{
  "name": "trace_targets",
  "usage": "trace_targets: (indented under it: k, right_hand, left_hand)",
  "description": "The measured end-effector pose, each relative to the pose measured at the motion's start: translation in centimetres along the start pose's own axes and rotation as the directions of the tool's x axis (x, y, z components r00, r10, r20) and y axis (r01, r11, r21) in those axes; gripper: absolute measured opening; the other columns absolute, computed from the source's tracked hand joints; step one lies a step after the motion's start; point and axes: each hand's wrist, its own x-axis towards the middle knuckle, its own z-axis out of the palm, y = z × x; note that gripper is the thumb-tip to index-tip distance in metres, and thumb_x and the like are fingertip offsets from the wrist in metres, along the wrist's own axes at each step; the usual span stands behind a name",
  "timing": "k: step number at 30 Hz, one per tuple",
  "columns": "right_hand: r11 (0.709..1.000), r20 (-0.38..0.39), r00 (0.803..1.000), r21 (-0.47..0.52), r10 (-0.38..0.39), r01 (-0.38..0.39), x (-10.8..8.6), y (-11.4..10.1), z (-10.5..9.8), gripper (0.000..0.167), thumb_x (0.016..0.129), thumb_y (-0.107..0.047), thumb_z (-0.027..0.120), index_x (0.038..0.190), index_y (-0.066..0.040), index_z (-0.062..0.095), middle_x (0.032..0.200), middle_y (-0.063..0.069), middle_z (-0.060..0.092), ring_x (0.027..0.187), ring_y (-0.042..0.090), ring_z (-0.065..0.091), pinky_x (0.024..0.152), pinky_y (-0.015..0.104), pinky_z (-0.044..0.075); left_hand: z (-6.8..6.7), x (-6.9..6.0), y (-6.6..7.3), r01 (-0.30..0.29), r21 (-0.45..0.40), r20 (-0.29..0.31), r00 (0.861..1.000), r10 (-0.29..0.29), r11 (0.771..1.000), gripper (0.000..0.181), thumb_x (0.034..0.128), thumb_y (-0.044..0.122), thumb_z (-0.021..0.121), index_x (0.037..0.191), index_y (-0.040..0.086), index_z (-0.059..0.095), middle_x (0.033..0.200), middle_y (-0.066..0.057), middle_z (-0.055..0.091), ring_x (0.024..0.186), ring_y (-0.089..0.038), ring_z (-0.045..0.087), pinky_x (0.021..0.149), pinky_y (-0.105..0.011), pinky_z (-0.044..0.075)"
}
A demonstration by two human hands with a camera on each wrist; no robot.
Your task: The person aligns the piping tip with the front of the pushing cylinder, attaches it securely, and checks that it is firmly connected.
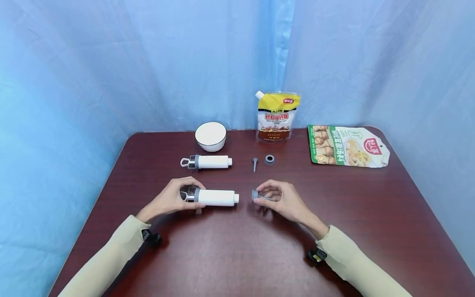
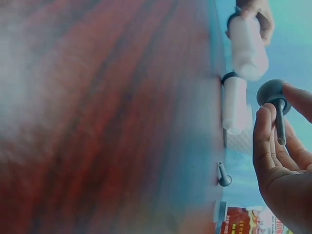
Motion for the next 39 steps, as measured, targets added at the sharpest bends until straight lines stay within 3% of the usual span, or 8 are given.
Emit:
trace_targets:
  k: [9,15,21,30,39]
  right_hand:
    - [1.0,-0.01,1.0,0.002,-0.025,0.025,0.0,-0.3,0.7,0.029,0.09,-0.025,0.084,0.114,-0.015,0.072,0.107,0.006,0.077,0.089,0.014,0.076,0.081,0.026,0.062]
    - [0.999,-0.017,0.999,0.015,-0.036,0.036,0.0,-0.6,1.1,0.028,0.091,-0.024,0.083,0.115,-0.014,0.072,0.108,0.008,0.076,0.089,0.013,0.075,0.082,0.026,0.062]
    - [0.999,-0.02,0.999,0.021,-0.046,0.047,-0.3,-0.8,1.6,0.028,0.091,-0.023,0.083,0.115,-0.014,0.072,0.102,0.008,0.076,0.086,0.013,0.075,0.08,0.026,0.063]
    - [0.996,-0.021,0.998,0.075,-0.051,0.052,-0.7,-1.2,1.8,0.029,0.09,-0.018,0.084,0.116,-0.012,0.072,0.112,0.01,0.075,0.099,0.013,0.075,0.09,0.026,0.062]
    - [0.991,0.006,0.995,0.09,-0.104,0.103,-0.8,-1.1,1.8,0.031,0.091,-0.014,0.082,0.119,-0.012,0.071,0.116,0.011,0.074,0.102,0.014,0.075,0.09,0.029,0.062]
  left_hand:
    - [0.6,0.4,1.4,-0.075,0.028,-0.046,0.996,0.077,0.997,0.038,0.0777,0.039,0.093,0.109,0.031,0.073,0.105,0.014,0.073,0.096,-0.007,0.065,0.09,-0.027,0.052]
    - [1.0,0.5,1.9,-0.09,0.03,-0.059,0.994,0.092,0.995,0.038,0.0782,0.039,0.092,0.11,0.031,0.073,0.106,0.014,0.072,0.097,-0.006,0.065,0.091,-0.028,0.052]
    - [1.4,0.4,2.3,-0.082,0.015,-0.055,0.995,0.083,0.997,0.038,0.0785,0.039,0.092,0.111,0.031,0.072,0.107,0.013,0.072,0.099,-0.007,0.065,0.092,-0.03,0.052]
    - [1.7,0.3,2.6,-0.034,-0.036,-0.012,0.999,0.033,0.999,0.036,0.0797,0.04,0.091,0.11,0.037,0.071,0.107,0.018,0.071,0.101,-0.007,0.065,0.094,-0.027,0.052]
    - [1.9,0.2,2.8,0.002,-0.109,0.021,1.0,0.0,0.994,0.031,0.0825,0.042,0.089,0.108,0.036,0.072,0.106,0.015,0.073,0.097,-0.01,0.064,0.09,-0.03,0.053]
